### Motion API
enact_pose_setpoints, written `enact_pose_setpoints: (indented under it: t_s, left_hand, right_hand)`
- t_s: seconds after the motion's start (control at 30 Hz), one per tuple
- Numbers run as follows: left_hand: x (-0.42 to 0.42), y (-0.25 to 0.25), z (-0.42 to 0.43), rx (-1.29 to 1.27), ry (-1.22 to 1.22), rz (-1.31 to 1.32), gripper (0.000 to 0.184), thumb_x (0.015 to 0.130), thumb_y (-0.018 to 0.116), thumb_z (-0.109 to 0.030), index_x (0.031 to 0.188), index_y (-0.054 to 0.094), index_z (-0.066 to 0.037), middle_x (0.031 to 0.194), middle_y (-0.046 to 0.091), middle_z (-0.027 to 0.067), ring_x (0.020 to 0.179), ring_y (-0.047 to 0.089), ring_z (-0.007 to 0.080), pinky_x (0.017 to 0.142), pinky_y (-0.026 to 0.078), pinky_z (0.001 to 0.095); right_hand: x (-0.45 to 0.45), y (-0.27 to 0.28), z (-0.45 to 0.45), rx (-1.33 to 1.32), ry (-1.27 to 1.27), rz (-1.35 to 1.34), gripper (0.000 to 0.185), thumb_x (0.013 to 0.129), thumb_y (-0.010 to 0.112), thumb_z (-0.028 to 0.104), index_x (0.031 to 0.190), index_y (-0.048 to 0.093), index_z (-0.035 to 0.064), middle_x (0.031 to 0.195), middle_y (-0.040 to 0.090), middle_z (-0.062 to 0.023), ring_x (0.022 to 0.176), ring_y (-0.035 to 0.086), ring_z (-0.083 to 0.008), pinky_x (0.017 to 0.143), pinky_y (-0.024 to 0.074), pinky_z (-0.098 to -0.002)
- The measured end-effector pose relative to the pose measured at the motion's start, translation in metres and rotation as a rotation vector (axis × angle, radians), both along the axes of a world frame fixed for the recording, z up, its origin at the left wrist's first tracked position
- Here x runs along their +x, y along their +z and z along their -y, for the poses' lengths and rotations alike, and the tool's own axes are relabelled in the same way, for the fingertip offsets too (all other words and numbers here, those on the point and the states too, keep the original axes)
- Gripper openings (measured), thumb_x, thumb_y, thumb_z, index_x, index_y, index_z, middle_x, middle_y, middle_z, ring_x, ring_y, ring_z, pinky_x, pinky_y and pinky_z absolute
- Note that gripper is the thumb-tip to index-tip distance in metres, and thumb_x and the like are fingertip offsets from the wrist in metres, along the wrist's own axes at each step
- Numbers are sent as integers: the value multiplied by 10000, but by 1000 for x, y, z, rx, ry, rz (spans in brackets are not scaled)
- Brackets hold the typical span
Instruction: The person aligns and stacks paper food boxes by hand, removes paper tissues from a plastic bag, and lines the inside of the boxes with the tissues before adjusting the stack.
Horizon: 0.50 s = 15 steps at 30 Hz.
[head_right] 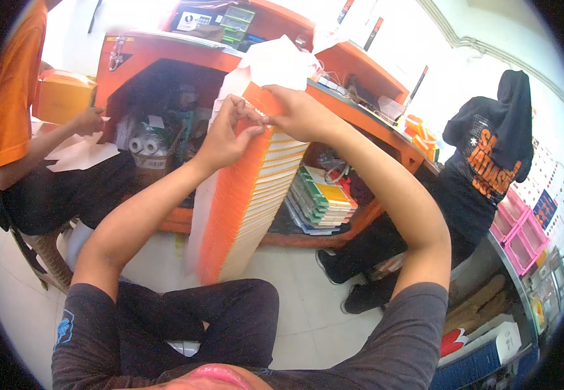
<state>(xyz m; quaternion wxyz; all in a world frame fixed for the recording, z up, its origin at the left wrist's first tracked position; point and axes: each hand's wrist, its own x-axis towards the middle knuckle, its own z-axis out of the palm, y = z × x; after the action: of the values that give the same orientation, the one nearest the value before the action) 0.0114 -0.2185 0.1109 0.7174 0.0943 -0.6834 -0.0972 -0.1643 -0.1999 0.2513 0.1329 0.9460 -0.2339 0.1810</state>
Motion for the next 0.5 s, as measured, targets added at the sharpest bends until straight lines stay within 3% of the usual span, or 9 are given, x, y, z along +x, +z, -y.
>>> enact_pose_setpoints:
  t_s: [0.13,0.17,0.4,0.5]
  left_hand:
    - [1,1,-5,18,-7,-11,394,905,664,98,1042,340,-79,964,641,96,976,645,168,966,493,353]
    - [2,1,-5,10,-13,-4,396,910,651,105,1036,329,-87,949,634,97,980,643,166,955,498,346]
    - [4,4,-3,-31,95,90,413,915,642,112,1053,313,-95,947,626,115,967,641,180,932,507,331]
    - [6,5,-7,-12,124,79,350,928,675,55,1108,397,-57,979,629,115,954,637,186,909,499,309]
  right_hand:
    - [7,6,-7,94,-55,-70,655,949,719,214,1506,453,-3,1311,632,-314,1233,622,-414,1023,478,-455]
    - [12,10,-26,113,-173,-111,681,951,722,217,1522,422,-1,1246,651,-327,1187,636,-442,995,481,-476]
    - [-5,10,-4,119,-98,-167,661,1036,613,285,1562,337,-6,1344,597,-336,1271,584,-443,1046,457,-473]
    - [-2,18,-8,171,-154,-229,657,1052,582,326,1561,337,-8,1365,590,-327,1292,574,-431,1063,450,-461]
